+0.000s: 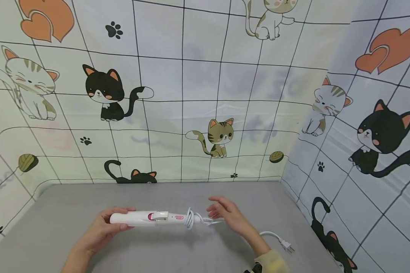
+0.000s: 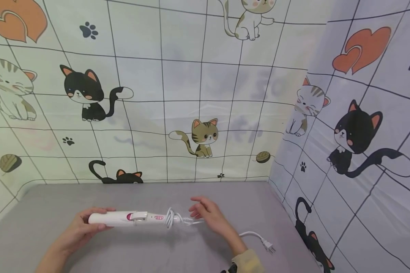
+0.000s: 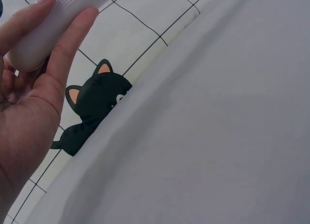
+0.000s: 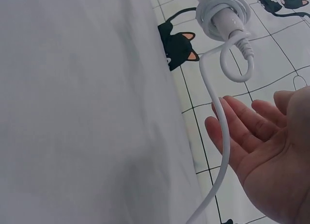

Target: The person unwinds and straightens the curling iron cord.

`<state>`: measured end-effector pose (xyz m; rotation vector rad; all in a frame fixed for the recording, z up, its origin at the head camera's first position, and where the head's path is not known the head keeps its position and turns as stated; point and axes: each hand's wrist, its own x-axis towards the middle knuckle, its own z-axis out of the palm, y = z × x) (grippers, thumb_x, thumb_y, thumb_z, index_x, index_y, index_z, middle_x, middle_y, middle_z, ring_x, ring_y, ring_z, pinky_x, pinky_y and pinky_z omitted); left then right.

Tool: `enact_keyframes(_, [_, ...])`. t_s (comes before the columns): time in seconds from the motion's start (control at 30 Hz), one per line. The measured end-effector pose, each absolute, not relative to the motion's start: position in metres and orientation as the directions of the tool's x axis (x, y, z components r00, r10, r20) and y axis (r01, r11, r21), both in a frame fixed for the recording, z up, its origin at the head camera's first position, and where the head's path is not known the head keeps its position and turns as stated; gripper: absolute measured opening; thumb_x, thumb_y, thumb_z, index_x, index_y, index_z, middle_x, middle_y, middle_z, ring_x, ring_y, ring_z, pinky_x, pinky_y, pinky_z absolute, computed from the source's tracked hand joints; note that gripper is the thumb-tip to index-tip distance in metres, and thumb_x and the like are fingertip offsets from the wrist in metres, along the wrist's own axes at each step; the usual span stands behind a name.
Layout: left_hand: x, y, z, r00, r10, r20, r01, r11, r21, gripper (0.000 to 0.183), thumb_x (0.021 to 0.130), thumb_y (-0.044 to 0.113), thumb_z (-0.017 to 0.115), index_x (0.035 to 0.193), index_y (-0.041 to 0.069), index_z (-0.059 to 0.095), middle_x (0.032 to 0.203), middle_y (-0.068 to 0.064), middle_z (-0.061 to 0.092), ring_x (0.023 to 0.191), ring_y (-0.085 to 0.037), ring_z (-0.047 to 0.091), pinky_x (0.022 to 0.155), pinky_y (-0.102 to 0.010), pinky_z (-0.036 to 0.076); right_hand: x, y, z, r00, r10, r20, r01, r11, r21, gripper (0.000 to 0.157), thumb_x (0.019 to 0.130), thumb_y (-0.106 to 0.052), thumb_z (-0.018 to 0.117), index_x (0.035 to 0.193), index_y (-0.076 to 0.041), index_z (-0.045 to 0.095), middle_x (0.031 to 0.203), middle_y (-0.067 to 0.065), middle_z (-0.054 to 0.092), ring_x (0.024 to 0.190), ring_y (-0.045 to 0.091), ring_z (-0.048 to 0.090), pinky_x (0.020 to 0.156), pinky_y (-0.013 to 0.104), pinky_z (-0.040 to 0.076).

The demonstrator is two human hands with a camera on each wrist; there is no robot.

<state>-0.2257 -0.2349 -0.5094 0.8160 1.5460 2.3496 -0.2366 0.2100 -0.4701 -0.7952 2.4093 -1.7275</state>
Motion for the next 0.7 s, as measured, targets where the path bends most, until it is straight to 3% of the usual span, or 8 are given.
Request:
enact_keyframes(0.13, [-0.225,-0.235,-0.509,-0.823,0.461,0.331,0.126,-0.421,0.899,0.054,0.087,-0.027,0.056,0.121,0.011,0.074,0.133,-0.006,0.068,0.119,-0.018,0.062,0.098,-0.044,0.058,-0.237,0.201,-0.468,-0.863,-0.461,0.204,-0.337,0.226,-0.914,0.04,0.114,-0.015,0.036,0.138,0.013,0.051,0.114,0.031,0.068,0.102,0.045,0.069,0.092,0.057,0.059])
enact_keyframes(0.27, [-0.224,-0.235,-0.509,-0.828,0.459,0.322,0.124,-0.411,0.903,0.054,0.087,-0.026,0.056,0.12,0.012,0.075,0.133,-0.005,0.068,0.118,-0.017,0.062,0.098,-0.044,0.058,-0.236,0.196,-0.465,-0.866,-0.488,0.105,-0.262,0.266,-0.928,0.054,0.115,-0.026,0.027,0.133,0.017,0.055,0.115,0.031,0.07,0.106,0.046,0.069,0.097,0.055,0.058])
enact_keyframes(0.37, [-0.224,-0.236,-0.509,-0.821,0.459,0.338,0.135,-0.421,0.897,0.055,0.088,-0.027,0.055,0.121,0.012,0.075,0.133,-0.006,0.068,0.118,-0.018,0.062,0.098,-0.044,0.059,-0.235,0.195,-0.466,-0.856,-0.516,0.034,-0.217,0.298,-0.93,0.063,0.116,-0.03,0.019,0.129,0.017,0.059,0.106,0.03,0.072,0.094,0.044,0.072,0.081,0.042,0.064])
enact_keyframes(0.43, [-0.224,-0.237,-0.509,-0.818,0.456,0.351,0.146,-0.425,0.893,0.054,0.088,-0.027,0.054,0.121,0.011,0.074,0.133,-0.007,0.068,0.117,-0.018,0.063,0.097,-0.044,0.059,-0.234,0.195,-0.467,-0.853,-0.521,0.021,-0.207,0.302,-0.93,0.066,0.115,-0.031,0.017,0.125,0.017,0.062,0.099,0.029,0.073,0.079,0.038,0.072,0.067,0.034,0.059])
enact_keyframes(0.57, [-0.224,-0.239,-0.51,-0.813,0.452,0.366,0.151,-0.443,0.884,0.054,0.088,-0.027,0.054,0.122,0.01,0.074,0.133,-0.008,0.068,0.118,-0.019,0.062,0.097,-0.044,0.059,-0.233,0.198,-0.466,-0.871,-0.488,0.057,-0.24,0.322,-0.916,0.063,0.115,-0.027,0.02,0.12,0.015,0.066,0.091,0.025,0.073,0.067,0.023,0.063,0.065,0.027,0.049])
enact_keyframes(0.7, [-0.223,-0.241,-0.51,-0.818,0.442,0.368,0.14,-0.468,0.873,0.055,0.088,-0.028,0.052,0.123,0.009,0.074,0.134,-0.009,0.067,0.12,-0.019,0.062,0.099,-0.045,0.058,-0.234,0.204,-0.464,-0.879,-0.461,0.123,-0.301,0.336,-0.893,0.052,0.115,-0.023,0.03,0.118,0.014,0.067,0.088,0.023,0.073,0.07,0.021,0.061,0.067,0.024,0.047])
